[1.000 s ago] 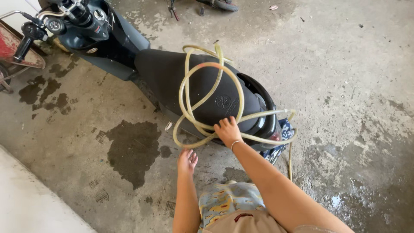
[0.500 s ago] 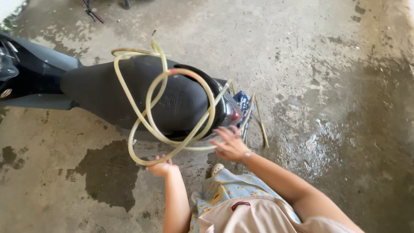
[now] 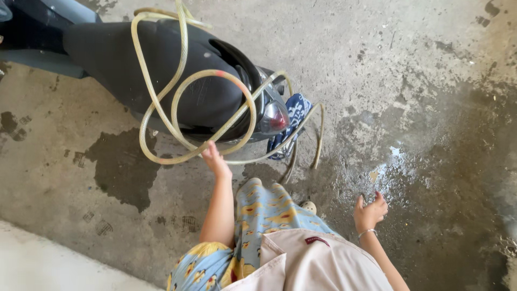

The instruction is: The person organizes a garage area by coiling a hose and placing it on a scooter, then moving a bicycle. They pick up a yellow bag and place it on a stack of items. Finally, they sweep the concrete floor with a broom, gathering debris into a striped bag and picking up additional trash by hand.

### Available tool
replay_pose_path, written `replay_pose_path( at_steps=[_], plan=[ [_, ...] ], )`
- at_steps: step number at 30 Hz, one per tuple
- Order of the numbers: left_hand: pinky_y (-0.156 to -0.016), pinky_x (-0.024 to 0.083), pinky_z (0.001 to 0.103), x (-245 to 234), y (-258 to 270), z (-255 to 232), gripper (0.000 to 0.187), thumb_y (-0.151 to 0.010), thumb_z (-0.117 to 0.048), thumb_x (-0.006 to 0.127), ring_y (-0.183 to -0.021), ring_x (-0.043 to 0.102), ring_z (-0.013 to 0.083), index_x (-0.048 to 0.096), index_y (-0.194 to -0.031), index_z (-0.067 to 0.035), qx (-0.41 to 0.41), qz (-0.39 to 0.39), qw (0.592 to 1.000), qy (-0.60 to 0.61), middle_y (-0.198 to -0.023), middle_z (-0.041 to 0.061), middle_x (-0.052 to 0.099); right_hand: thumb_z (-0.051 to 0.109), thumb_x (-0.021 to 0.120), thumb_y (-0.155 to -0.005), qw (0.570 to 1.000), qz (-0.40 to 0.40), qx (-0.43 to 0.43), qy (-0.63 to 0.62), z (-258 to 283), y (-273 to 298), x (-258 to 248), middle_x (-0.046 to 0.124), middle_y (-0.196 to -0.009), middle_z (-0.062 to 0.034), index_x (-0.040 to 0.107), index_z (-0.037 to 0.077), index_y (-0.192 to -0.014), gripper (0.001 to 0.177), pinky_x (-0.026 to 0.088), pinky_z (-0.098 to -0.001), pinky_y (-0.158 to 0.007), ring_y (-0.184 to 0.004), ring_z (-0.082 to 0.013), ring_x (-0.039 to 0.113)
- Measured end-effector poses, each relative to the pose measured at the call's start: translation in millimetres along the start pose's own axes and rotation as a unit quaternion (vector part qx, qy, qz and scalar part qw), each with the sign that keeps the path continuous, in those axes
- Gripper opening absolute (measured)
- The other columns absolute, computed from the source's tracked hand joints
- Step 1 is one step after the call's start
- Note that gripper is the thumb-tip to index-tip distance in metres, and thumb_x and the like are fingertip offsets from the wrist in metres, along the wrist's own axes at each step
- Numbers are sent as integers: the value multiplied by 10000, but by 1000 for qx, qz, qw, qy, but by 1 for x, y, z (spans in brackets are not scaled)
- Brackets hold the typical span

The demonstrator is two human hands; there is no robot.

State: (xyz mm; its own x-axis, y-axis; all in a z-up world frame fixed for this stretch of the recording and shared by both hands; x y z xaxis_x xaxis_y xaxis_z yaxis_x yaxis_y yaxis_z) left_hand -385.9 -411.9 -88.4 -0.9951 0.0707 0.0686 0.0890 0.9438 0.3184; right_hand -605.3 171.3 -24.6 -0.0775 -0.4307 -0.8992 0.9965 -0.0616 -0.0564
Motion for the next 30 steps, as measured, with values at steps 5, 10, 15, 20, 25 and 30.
replay_pose_path(
  at_steps=[5, 10, 15, 20, 25, 30],
  plan=[
    [-963, 425, 488, -41, 33, 10, 424, -1004, -278, 673, -1037, 445, 242, 423, -1178, 18, 234, -164, 954, -93, -1108, 103, 392, 200, 750, -895, 996, 19, -71, -53, 36, 4, 37, 545, -1286, -184, 480, 34, -1429, 621, 375, -482, -1085, -1237, -353, 473],
    [-993, 477, 533, -72, -7, 94, 398, -907, -145, 629, -962, 433, 281, 536, -1274, -22, -229, -133, 964, 2, -1015, 113, 374, 129, 734, -868, 988, 37, -121, -90, 71, 7, 57, 578, -1232, -180, 510, 10, -1383, 574, 389, -469, -1054, -1181, -343, 502],
    [-1142, 269, 726, -30, -29, 139, 560, -988, -239, 534, -1454, 315, 415, 310, -1501, -224, -386, 9, 922, 27, -1550, 68, 362, 153, 684, -924, 975, 130, 46, -174, 49, 30, 83, 687, -1186, -127, 597, 62, -1290, 387, 535, -375, -916, -1090, -226, 661],
    [-1030, 434, 665, 43, 43, 171, 287, -1051, -385, 503, -1123, 564, 386, 451, -1210, -151, -460, 127, 861, 177, -1170, 153, 566, 205, 627, -947, 863, 306, 215, -339, 66, 71, 151, 699, -1287, -135, 574, 78, -1313, 391, 537, -445, -966, -1141, -260, 670],
    [-996, 549, 640, 114, 157, 147, 338, -1074, -394, 436, -934, 690, 399, 565, -989, -94, -527, 285, 735, 317, -1032, 138, 724, 584, 590, -942, 588, 308, 494, -562, 133, 80, 205, 506, -1354, -259, 227, 153, -1529, 813, 394, -602, -1133, -1268, -475, 517],
    [-1026, 526, 598, 136, 191, 76, 506, -1076, -430, 424, -1106, 675, 450, 566, -1196, 41, -551, 366, 666, 343, -1136, 254, 716, 576, 446, -1094, 436, 286, 288, -803, 211, -98, 155, 650, -915, -160, 519, -226, -1308, 833, 568, -380, -712, -764, -264, 647]
  ],
)
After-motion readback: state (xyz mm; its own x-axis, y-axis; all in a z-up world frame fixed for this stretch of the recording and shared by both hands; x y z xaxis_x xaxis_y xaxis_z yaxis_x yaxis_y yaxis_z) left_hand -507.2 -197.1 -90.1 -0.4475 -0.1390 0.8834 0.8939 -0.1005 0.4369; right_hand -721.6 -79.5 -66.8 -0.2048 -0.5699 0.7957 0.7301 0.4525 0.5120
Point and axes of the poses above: each hand's wrist, its own y-axis away from the middle knuckle, its own x-axis out of the palm, z = x × y, the point moved 9 cm from there along -y, towards the middle knuckle
